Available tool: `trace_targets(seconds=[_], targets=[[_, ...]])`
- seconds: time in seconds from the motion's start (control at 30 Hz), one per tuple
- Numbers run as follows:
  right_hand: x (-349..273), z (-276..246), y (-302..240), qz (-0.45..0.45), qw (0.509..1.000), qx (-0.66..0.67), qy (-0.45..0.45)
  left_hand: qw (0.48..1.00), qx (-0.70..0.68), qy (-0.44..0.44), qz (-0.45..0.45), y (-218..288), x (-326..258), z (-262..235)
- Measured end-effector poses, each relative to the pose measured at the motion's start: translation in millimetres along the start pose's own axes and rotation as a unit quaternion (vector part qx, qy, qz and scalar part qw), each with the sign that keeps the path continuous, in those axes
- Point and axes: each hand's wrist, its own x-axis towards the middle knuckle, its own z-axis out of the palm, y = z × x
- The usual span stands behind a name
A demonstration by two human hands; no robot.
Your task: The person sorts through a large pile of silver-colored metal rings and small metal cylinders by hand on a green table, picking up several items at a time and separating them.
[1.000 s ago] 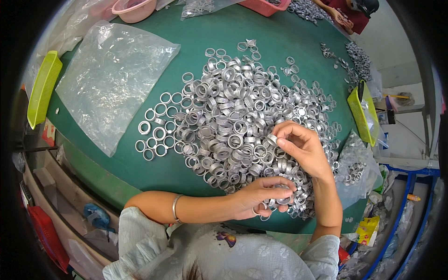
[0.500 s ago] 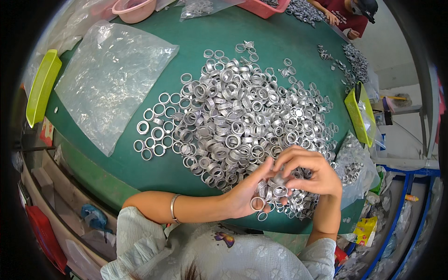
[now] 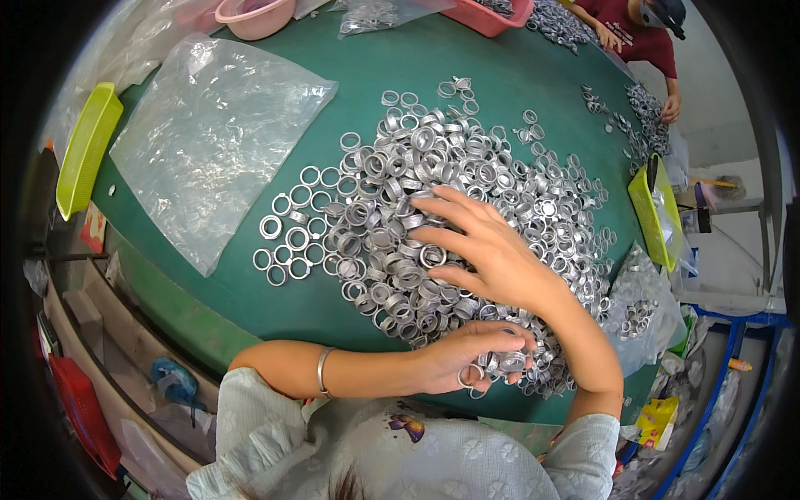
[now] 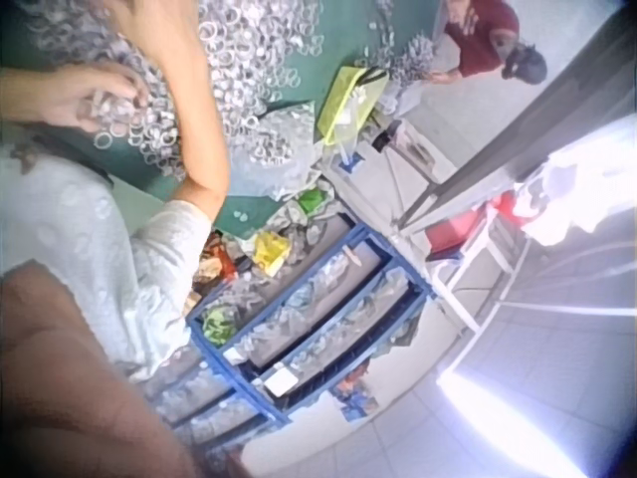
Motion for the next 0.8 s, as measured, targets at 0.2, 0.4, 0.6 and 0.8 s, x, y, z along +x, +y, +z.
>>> trace_targets(seconds=[0.2,0.4,0.6,0.8], targets=[[-37,-19,7,0.051,0.997,-0.010,0.056,1.000,0.006,0.019,-0.007,2,-4,5],[-31,-24,15,0.084,0.985,0.049,0.141,1.000,0.020,0.012,-0.007,2,-2,5],[8,-5,14,0.003,0.998,0.033,0.058,0.999,0.021,0.031,-0.007,1,-1,3],[-27,-8,8,0.049,0.998,-0.020,0.044,0.999,0.014,0.044,-0.011,2,-1,4]])
